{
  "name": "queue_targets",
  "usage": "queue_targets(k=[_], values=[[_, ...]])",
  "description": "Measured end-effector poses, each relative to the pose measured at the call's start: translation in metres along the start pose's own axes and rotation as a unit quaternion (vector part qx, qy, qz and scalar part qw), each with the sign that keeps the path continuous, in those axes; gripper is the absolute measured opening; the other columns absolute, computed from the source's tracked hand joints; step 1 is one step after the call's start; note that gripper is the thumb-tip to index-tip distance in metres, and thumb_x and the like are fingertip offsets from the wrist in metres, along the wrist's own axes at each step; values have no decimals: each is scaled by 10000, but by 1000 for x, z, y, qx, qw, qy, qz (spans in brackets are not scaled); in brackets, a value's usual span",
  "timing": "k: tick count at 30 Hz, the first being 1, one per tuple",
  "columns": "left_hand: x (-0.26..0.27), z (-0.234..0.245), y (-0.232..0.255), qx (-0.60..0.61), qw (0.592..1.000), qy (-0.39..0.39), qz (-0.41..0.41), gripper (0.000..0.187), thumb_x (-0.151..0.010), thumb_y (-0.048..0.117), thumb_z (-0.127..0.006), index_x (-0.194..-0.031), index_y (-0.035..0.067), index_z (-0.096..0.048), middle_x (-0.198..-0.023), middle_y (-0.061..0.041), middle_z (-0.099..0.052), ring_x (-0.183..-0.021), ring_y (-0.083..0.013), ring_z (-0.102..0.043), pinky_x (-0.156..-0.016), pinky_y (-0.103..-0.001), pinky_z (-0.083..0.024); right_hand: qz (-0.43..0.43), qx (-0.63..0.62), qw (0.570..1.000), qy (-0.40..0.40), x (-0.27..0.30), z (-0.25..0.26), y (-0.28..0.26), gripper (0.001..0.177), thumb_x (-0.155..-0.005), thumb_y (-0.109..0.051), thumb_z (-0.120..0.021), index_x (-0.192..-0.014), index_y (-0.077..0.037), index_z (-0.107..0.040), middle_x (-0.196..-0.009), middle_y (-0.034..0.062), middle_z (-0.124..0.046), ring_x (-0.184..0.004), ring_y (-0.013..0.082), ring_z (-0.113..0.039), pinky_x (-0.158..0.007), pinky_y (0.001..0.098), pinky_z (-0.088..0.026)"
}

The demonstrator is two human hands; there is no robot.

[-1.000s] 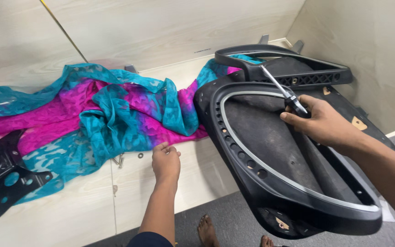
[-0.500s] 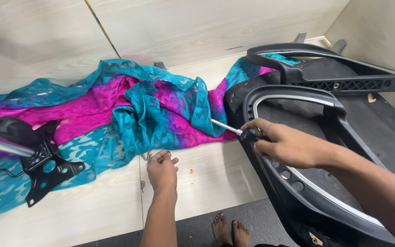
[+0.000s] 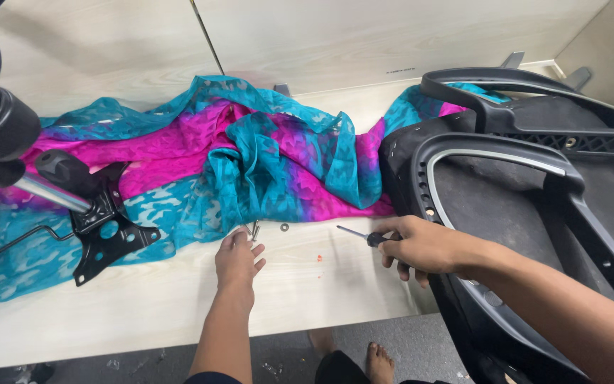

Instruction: The person uses a screwdriver to remove screws from a chair seat, detaching the plastic frame from the cushion. The person then flips the seat and begins reattaching the frame by inserting and tightening screws.

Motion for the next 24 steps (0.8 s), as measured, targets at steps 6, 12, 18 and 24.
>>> queue_targets(k=[6, 12, 18, 24], values=[[-46, 33, 6, 132, 986, 80, 55, 555, -1010, 473, -519, -1400, 83, -573, -1400, -185, -618, -1137, -267, -677, -932, -430, -534, -36, 9, 999, 8, -48, -7, -12, 517, -1010, -260, -588, -1461, -24, -498, -1003, 136, -717, -683, 193, -678, -491, 333, -560], [-74, 38, 70, 119, 985, 28, -119, 484, -974, 293, -581, -1396, 60, -531, -1364, -93, -596, -1201, -211, -616, -968, -402, -504, 55, -5, 994, 99, -83, 5, -60, 560, -976, -242, -590, -1489, -75, -440, -1008, 122, -721, -708, 187, -684, -506, 352, -567], [-71, 19, 108, -25, 979, -26, -199, 327, -1018, 250, -557, -1162, -31, -643, -1064, -132, -688, -982, -243, -695, -837, -381, -580, 117, -56, 983, 133, -113, 28, -100, 617, -938, -193, -595, -1494, -14, -395, -959, 106, -722, -761, 163, -676, -509, 342, -591], [-61, -9, 115, -215, 945, -66, -236, 388, -1032, 302, -520, -1224, 5, -680, -1140, -155, -742, -1114, -272, -705, -950, -397, -531, 154, -148, 965, 149, -136, 62, -116, 437, -1001, -162, -543, -1370, 73, -570, -1003, 142, -692, -784, 189, -648, -561, 359, -579]])
Point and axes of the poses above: each hand's wrist, its own x-axis away from the middle knuckle, its own z-axis out of the back of the hand, y = z × x, the point moved 10 cm from there along -x, towards the middle knuckle
